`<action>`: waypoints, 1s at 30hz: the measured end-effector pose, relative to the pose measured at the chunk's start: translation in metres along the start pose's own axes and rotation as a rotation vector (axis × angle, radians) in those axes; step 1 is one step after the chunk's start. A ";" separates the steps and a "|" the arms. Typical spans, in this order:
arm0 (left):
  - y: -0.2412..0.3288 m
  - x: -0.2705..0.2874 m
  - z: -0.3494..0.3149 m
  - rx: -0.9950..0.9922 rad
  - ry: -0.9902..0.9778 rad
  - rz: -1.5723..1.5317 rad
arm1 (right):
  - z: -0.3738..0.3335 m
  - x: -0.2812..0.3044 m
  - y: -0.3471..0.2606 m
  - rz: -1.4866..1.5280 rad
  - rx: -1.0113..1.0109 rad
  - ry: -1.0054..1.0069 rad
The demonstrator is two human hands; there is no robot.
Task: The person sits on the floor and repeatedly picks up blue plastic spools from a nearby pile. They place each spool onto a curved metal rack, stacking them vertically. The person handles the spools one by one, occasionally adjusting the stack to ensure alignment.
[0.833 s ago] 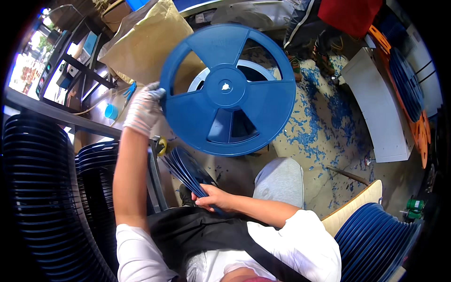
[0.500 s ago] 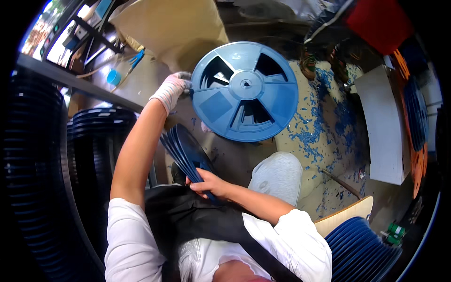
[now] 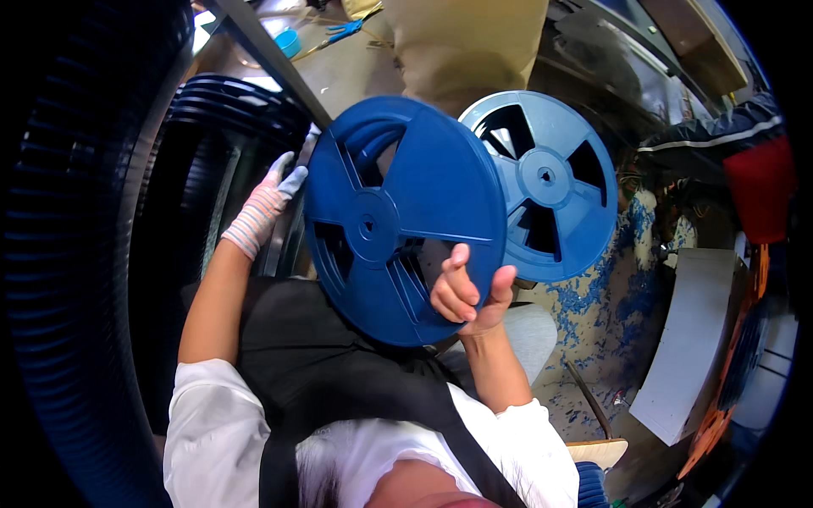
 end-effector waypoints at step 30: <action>0.113 -0.189 0.031 -0.224 -0.313 -0.649 | -0.097 -0.019 -0.275 -2.317 0.596 1.338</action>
Point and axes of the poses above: each hand's wrist, its own z-axis towards the middle knuckle, its own x-axis out of the back of the hand, y = z × x, the point moved 9 cm from there along z, towards the middle knuckle, and after that the axes turned 1 degree about -z, right-handed, at the moved point
